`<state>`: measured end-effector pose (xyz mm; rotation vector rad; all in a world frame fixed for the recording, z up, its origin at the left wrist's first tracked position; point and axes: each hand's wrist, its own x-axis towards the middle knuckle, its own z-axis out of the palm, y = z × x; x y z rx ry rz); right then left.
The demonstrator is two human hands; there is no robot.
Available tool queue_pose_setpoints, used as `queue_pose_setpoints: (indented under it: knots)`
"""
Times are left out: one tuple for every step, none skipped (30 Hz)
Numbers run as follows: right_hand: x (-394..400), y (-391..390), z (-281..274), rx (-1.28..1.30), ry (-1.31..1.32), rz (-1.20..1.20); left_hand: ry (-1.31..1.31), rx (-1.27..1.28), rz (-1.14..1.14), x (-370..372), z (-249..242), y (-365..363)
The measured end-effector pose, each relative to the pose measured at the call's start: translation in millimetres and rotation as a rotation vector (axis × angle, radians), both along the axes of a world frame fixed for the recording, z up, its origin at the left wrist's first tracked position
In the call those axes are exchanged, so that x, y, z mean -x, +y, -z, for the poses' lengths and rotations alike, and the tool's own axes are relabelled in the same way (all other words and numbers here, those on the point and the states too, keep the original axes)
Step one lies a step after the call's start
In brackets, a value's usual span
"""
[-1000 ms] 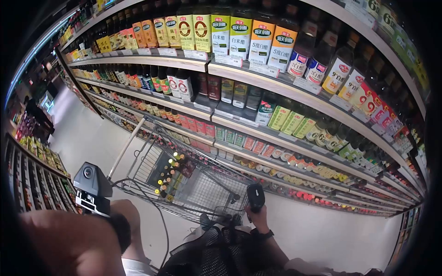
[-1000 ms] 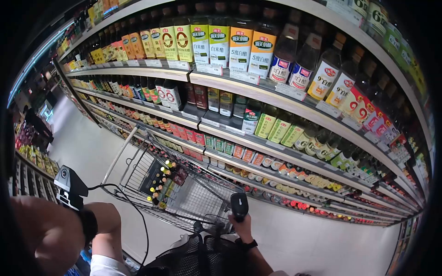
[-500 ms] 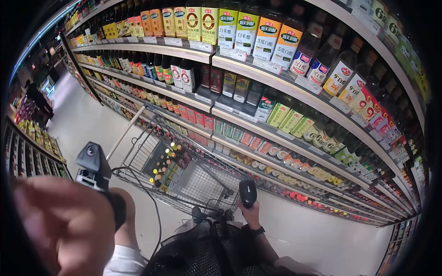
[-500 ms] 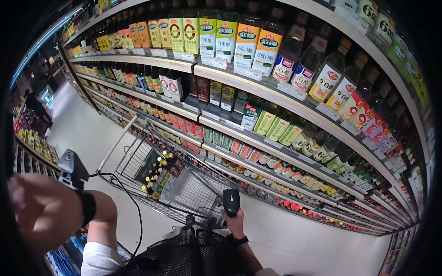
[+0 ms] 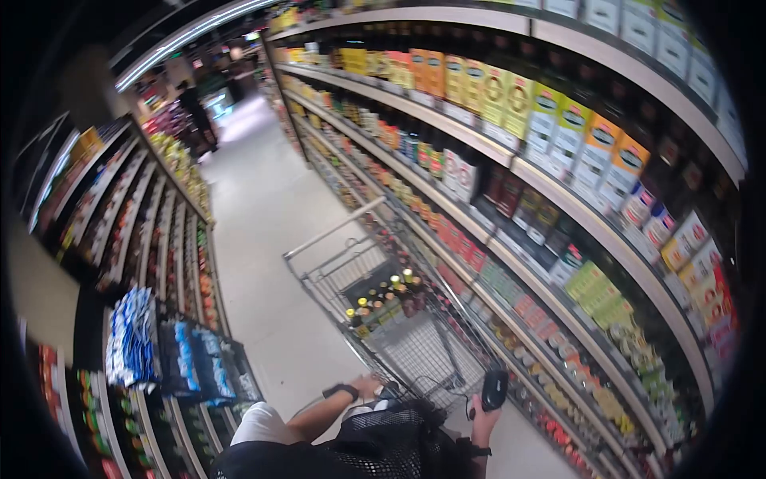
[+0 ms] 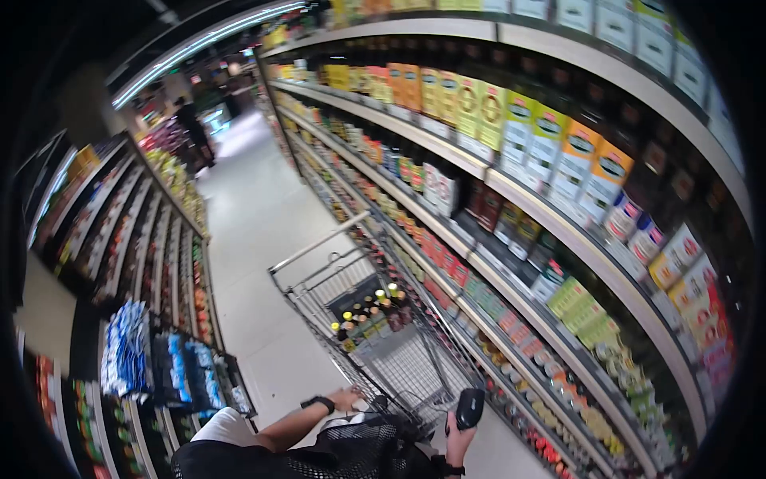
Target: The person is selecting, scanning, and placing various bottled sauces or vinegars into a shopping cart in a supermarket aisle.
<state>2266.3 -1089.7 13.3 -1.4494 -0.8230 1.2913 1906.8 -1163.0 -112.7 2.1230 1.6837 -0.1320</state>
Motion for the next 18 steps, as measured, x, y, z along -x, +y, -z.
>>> queue_pose_setpoints:
  knots:
    - [3,5,1,0.001,0.005,-0.044,0.005,0.001,-0.044,-4,-1,-14]
    - [6,7,0,-0.051,0.013,-0.003,-0.104,0.066,-0.132,-9,1,-26]
    - [7,8,0,-0.100,0.020,0.050,-0.216,0.129,-0.209,-14,5,-35]
    - [6,11,0,-0.090,0.017,0.036,-0.219,0.138,-0.224,-15,9,-37]
    - [9,16,-10,-0.037,0.050,-0.008,-0.317,0.237,-0.302,-8,26,-35]
    - [7,18,-18,0.026,0.077,-0.042,-0.418,0.350,-0.374,-7,42,-40]
    - [3,21,-12,0.033,0.083,-0.092,-0.432,0.325,-0.369,-4,49,-45]
    - [0,24,-3,0.047,0.085,-0.138,-0.450,0.308,-0.361,-2,48,-43]
    - [-2,27,-1,0.044,0.101,-0.163,-0.702,0.346,-0.620,-15,2,-34]
    - [0,31,2,0.036,0.123,-0.185,-0.428,0.074,-0.408,-16,-14,-31]
    - [1,32,9,0.034,0.151,-0.158,-0.478,0.155,-0.444,-10,-28,-17]
    - [2,33,11,0.027,0.177,-0.135,-0.453,0.130,-0.417,-3,-35,-7]
    - [7,34,-6,0.035,0.326,-0.089,-0.470,0.134,-0.528,-2,-54,10]
    - [12,36,-20,0.033,0.478,-0.043,-0.478,0.079,-0.531,3,-66,28]
    - [12,38,-22,0.082,0.623,0.002,-0.486,0.022,-0.537,12,-72,45]
    - [12,38,-17,0.093,0.610,0.013,-0.461,-0.041,-0.525,24,-69,65]
    - [10,39,-6,0.119,0.769,0.096,-0.436,-0.105,-0.513,37,-63,85]
    - [7,39,4,0.142,0.924,0.184,-0.377,-0.125,-0.519,49,-62,106]
